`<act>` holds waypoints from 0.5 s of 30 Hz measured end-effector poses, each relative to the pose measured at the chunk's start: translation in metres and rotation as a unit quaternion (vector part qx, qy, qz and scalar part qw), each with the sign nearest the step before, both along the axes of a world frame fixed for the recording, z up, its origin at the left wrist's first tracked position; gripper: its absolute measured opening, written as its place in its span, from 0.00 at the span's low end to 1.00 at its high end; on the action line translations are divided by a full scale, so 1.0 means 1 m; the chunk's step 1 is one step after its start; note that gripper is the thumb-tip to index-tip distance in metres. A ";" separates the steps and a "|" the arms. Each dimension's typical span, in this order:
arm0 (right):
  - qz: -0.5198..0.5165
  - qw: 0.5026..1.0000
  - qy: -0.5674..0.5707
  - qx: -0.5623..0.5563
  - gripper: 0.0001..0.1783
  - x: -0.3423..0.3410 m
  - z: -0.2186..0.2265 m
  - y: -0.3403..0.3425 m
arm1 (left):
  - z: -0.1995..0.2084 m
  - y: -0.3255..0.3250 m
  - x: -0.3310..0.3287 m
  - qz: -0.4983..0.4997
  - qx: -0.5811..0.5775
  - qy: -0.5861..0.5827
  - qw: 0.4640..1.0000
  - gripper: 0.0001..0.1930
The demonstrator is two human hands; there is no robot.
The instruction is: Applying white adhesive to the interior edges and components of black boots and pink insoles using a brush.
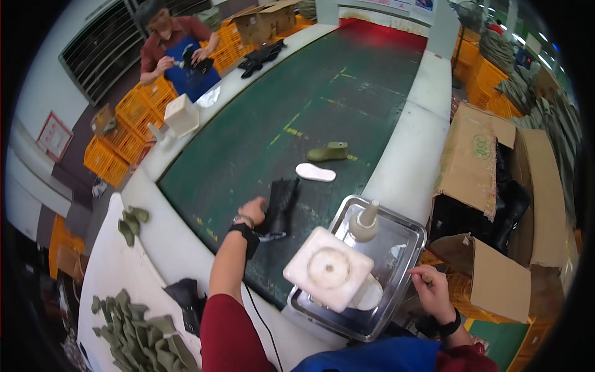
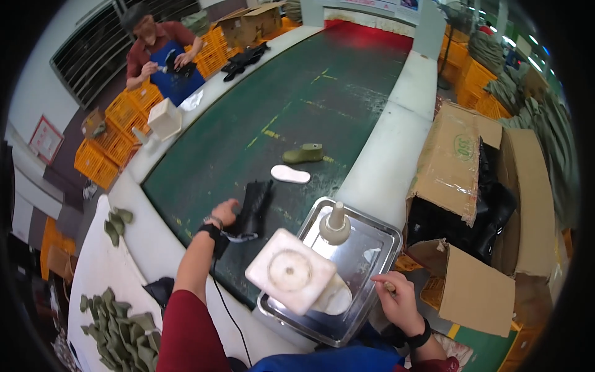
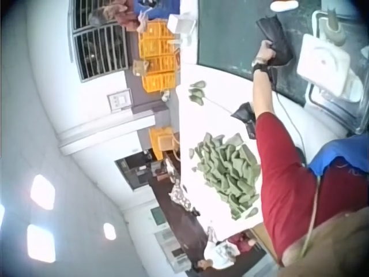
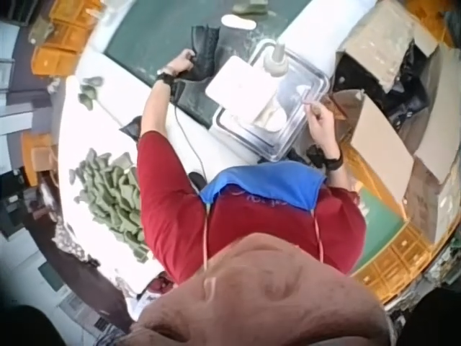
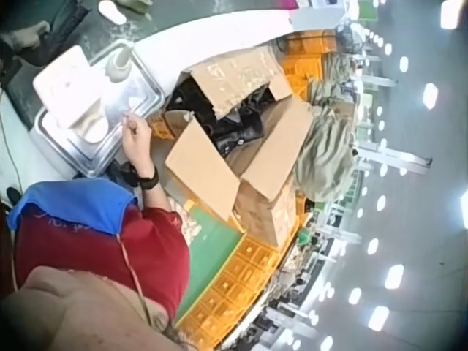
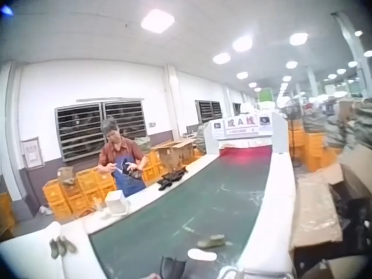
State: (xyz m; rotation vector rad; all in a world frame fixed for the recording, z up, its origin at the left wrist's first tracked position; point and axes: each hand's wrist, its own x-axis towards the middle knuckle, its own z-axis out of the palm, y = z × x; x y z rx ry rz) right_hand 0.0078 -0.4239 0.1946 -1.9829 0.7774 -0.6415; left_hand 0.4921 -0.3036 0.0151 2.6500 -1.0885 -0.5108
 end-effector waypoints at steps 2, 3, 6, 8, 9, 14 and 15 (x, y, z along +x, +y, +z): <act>0.015 1.000 0.013 0.018 0.06 -0.006 0.002 -0.002 | 0.032 0.014 0.006 0.000 -0.116 -0.047 0.992 0.22; 0.016 0.999 0.027 0.037 0.06 -0.012 0.001 0.001 | 0.051 0.032 -0.008 0.003 -0.111 -0.048 0.993 0.22; 0.044 0.998 -0.040 -0.005 0.07 0.000 0.002 0.011 | 0.117 0.103 -0.047 0.014 -0.254 -0.053 0.966 0.21; 0.042 0.995 -0.076 -0.040 0.08 0.003 0.003 0.014 | 0.167 0.139 -0.123 0.014 -0.251 -0.008 0.968 0.20; 0.065 0.994 -0.075 -0.042 0.08 0.001 0.008 0.018 | 0.173 0.159 -0.154 -0.044 -0.269 -0.029 0.962 0.19; 0.108 0.994 -0.018 0.028 0.10 -0.041 0.017 0.037 | 0.192 0.158 -0.346 -0.135 -0.291 0.140 0.937 0.08; 0.129 0.990 -0.036 0.032 0.10 -0.046 0.015 0.037 | 0.196 0.148 -0.380 -0.124 -0.278 0.222 0.926 0.09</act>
